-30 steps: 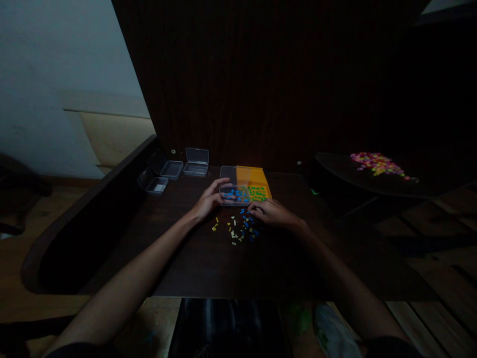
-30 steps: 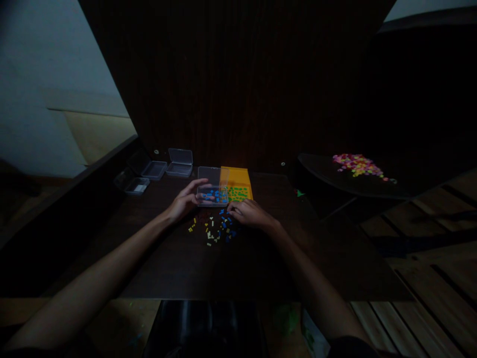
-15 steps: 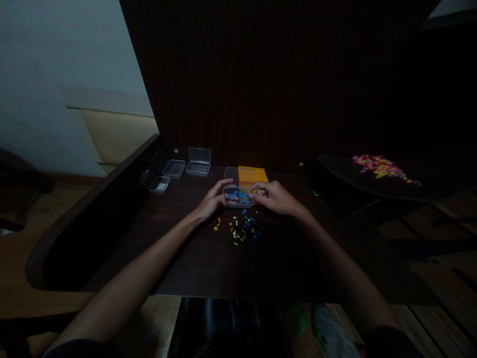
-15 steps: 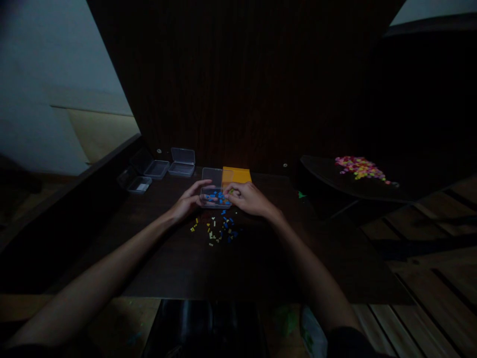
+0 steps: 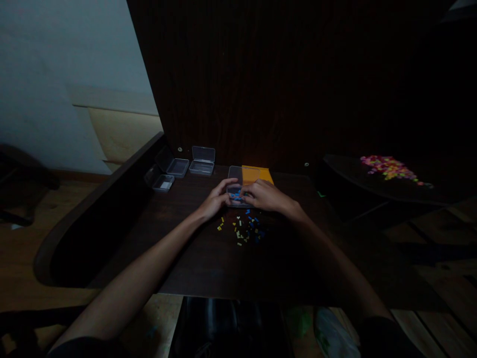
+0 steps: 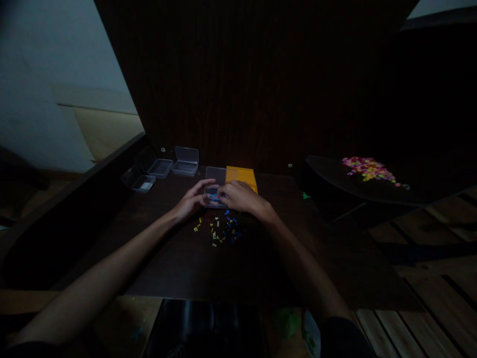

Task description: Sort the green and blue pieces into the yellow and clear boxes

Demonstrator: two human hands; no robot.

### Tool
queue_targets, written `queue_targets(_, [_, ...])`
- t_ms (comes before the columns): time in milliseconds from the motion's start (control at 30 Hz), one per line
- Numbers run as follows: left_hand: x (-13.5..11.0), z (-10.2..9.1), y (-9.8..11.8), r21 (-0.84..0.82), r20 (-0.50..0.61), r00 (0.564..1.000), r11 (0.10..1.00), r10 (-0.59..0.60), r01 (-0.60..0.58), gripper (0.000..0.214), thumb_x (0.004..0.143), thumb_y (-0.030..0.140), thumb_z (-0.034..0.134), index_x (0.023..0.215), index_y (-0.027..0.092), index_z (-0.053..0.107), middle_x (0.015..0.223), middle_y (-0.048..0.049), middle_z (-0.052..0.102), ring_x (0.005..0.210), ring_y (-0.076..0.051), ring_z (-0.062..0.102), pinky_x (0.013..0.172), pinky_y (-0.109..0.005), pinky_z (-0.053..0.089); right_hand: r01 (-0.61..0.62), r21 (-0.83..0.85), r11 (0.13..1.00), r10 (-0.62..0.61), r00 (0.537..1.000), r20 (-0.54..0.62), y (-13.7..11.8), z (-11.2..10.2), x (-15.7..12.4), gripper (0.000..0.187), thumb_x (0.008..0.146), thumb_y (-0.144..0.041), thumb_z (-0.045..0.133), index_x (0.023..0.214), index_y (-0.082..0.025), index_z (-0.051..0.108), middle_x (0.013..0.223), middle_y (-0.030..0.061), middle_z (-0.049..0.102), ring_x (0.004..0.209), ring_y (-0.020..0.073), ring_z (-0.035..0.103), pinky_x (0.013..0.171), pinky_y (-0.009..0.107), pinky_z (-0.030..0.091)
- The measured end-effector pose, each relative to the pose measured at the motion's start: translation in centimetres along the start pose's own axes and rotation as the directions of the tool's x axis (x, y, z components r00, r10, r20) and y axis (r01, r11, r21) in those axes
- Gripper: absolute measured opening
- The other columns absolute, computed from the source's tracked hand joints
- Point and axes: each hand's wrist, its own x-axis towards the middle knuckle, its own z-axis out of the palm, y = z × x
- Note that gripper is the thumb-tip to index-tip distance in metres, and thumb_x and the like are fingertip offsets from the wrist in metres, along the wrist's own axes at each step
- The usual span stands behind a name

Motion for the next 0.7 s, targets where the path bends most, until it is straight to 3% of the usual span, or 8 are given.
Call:
queue_targets(233, [-0.1, 0.2, 0.2, -0.021, -0.007, 1.0, 1.0, -0.014, 0.014, 0.061, 0.059, 0.008, 0.053, 0.118, 0.021, 0.058, 0.121, -0.0068, 0.06, 0.109, -0.024, 0.058, 0.088, -0.038, 0.053, -0.01, 0.205, 0.979, 0.024, 0.998, -0.066, 0.3, -1.7, -1.9, 0.024, 0.079, -0.016, 0.056, 0.095, -0.015, 0.073, 0.058, -0.0031, 0.052, 0.053, 0.0092, 0.042, 0.057, 0.023, 0.028])
queue_targets(400, [0.1, 0.0, -0.2, -0.054, -0.034, 0.999, 0.998, -0.03, 0.028, 0.061, 0.058, 0.007, 0.054, 0.117, 0.022, 0.059, 0.121, -0.0059, 0.059, 0.104, -0.022, 0.06, 0.084, -0.038, 0.055, -0.018, 0.365, 0.931, -0.024, 0.993, 0.111, 1.2, -1.3, -3.9, 0.02, 0.079, -0.02, 0.057, 0.087, -0.013, 0.074, 0.051, -0.0058, 0.047, 0.048, 0.0076, 0.038, 0.052, 0.022, 0.027])
queue_targets(500, [0.3, -0.3, -0.2, -0.075, -0.056, 0.998, 0.997, -0.037, 0.033, 0.062, 0.057, 0.007, 0.053, 0.116, 0.023, 0.058, 0.123, -0.0055, 0.058, 0.099, -0.02, 0.061, 0.085, -0.038, 0.055, -0.066, 0.336, 0.939, -0.005, 0.978, 0.207, 1.7, 0.1, -4.4, 0.02, 0.08, -0.019, 0.057, 0.087, -0.015, 0.075, 0.061, -0.0023, 0.059, 0.052, 0.0085, 0.044, 0.053, 0.022, 0.03])
queue_targets(700, [0.4, -0.7, 0.1, -0.075, -0.085, 0.995, 0.996, -0.05, 0.043, 0.063, 0.056, 0.009, 0.053, 0.117, 0.022, 0.055, 0.126, -0.0057, 0.055, 0.099, -0.02, 0.061, 0.092, -0.044, 0.053, -0.095, 0.145, 0.985, 0.081, 0.992, 0.098, 2.1, 2.5, -4.2, 0.024, 0.086, -0.021, 0.055, 0.099, -0.02, 0.075, 0.072, 0.0013, 0.068, 0.062, 0.0122, 0.054, 0.061, 0.023, 0.034])
